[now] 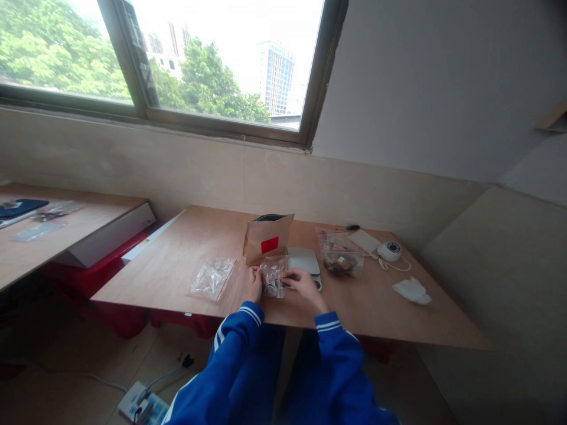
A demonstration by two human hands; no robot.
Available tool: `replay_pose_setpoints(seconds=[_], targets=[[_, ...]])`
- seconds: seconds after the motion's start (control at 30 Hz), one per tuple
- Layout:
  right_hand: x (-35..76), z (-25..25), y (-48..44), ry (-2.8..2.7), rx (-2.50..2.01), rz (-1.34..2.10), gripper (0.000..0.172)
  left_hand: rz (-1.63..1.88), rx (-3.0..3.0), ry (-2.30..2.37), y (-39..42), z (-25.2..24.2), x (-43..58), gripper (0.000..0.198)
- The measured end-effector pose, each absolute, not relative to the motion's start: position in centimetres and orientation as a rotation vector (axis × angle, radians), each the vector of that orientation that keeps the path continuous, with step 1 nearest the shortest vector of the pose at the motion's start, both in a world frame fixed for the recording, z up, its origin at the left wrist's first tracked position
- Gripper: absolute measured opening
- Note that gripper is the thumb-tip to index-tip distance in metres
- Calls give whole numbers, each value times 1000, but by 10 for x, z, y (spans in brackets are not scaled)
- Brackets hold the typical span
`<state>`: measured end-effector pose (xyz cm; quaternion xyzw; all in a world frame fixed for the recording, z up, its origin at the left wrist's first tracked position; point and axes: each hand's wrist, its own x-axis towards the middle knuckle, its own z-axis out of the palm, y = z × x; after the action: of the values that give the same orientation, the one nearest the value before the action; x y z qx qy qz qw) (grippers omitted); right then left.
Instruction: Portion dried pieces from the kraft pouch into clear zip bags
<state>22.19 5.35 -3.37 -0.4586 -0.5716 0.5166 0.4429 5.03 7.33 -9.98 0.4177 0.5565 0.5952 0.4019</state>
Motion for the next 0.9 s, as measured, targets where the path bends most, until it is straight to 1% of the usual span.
replay_pose_setpoints(seconds=[0.13, 0.3, 0.63, 0.9], targets=[[230, -35, 57, -1360, -1117, 1298, 36, 1488, 1038, 1422, 73, -100, 49, 21], [237, -26, 61, -1353, -1102, 1134, 30, 1474, 1019, 1419, 74, -101, 48, 22], [225, 29, 87, -1319, -982, 1047, 28, 1498, 1010, 1379, 76, -102, 51, 22], [205, 74, 140, -1282, -853, 900, 31, 1511, 1031, 1362, 73, -100, 52, 26]])
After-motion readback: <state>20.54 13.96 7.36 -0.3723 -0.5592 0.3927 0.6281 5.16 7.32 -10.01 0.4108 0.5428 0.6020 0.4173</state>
